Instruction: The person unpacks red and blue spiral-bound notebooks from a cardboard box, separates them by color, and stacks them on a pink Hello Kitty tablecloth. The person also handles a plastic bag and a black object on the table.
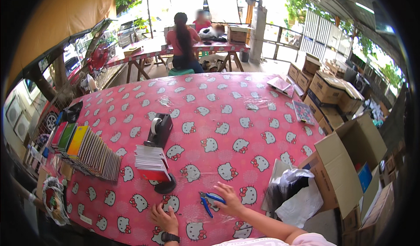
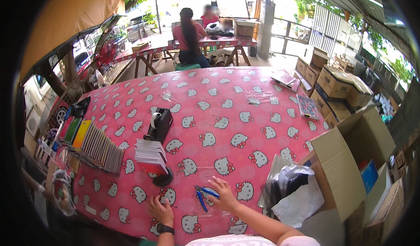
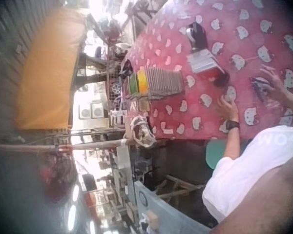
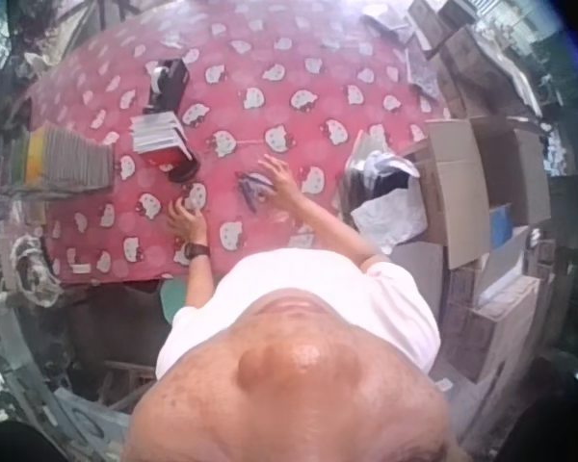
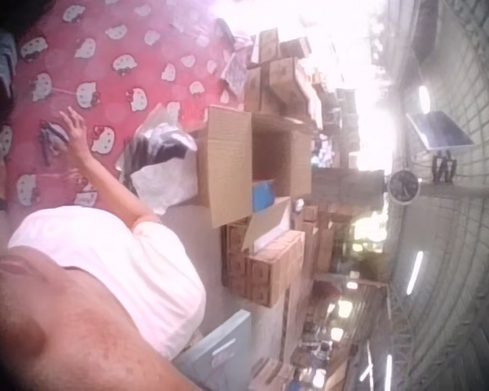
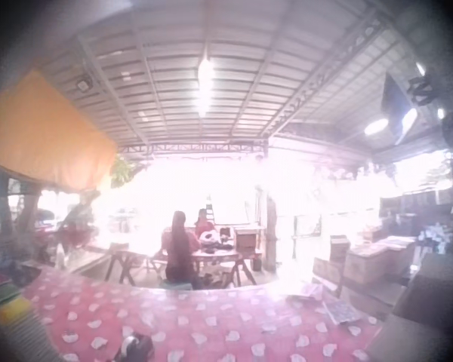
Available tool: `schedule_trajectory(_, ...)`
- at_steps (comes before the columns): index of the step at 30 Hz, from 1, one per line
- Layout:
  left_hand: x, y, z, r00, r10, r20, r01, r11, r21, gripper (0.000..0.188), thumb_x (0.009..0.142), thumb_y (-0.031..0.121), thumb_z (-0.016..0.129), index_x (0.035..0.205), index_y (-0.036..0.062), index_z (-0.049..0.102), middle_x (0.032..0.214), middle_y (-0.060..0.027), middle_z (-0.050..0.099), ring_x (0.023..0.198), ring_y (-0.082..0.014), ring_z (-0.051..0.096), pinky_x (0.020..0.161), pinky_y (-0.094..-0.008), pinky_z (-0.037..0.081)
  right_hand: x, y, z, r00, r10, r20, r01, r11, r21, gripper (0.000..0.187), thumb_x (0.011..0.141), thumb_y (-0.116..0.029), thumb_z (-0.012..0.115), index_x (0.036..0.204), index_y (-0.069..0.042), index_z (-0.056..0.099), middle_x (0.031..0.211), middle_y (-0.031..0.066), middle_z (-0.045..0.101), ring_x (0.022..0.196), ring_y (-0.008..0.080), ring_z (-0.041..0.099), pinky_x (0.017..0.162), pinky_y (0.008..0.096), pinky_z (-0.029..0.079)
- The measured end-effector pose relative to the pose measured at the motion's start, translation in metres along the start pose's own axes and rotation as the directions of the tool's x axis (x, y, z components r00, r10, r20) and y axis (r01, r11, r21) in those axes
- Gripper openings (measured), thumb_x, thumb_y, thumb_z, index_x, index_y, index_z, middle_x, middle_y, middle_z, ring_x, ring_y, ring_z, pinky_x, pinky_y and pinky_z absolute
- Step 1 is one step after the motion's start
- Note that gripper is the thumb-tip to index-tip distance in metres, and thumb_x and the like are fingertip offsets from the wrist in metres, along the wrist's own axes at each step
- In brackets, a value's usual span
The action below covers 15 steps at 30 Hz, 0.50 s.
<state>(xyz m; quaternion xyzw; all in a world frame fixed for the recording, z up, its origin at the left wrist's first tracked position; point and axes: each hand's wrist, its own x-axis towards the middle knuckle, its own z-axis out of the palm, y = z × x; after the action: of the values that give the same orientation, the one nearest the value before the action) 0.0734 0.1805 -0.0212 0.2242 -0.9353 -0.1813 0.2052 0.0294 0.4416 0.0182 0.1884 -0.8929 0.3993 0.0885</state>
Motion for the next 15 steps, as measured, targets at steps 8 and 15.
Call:
schedule_trajectory(8,0.003,-0.003,0.002,0.977,0.089,-0.195,-0.141,0.952,-0.272,0.036,0.078,0.024,0.06,0.109,0.008,0.05,0.128,-0.017,0.041,0.121,-0.0359,0.034,0.1,-0.051,0.024,-0.09,-0.096,-0.194,0.853,-0.207,0.479,-0.087,0.848,0.522,0.051,0.082,-0.029,0.066,0.122,-0.002,0.05,0.123,0.0114,0.054,0.114,0.0253,0.05,0.096,0.0368,0.038)
schedule_trajectory(15,0.021,0.176,-0.056,0.862,0.426,-0.275,-0.5,0.623,-0.601,0.034,0.078,0.014,0.059,0.11,0.006,0.052,0.129,-0.0165,0.041,0.121,-0.0307,0.035,0.102,-0.0445,0.024,-0.202,-0.12,-0.364,0.983,0.01,-0.186,0.005,0.997,0.082,0.06,0.083,-0.043,0.06,0.123,0.0,0.048,0.131,0.0137,0.046,0.119,0.0272,0.044,0.099,0.0386,0.033)
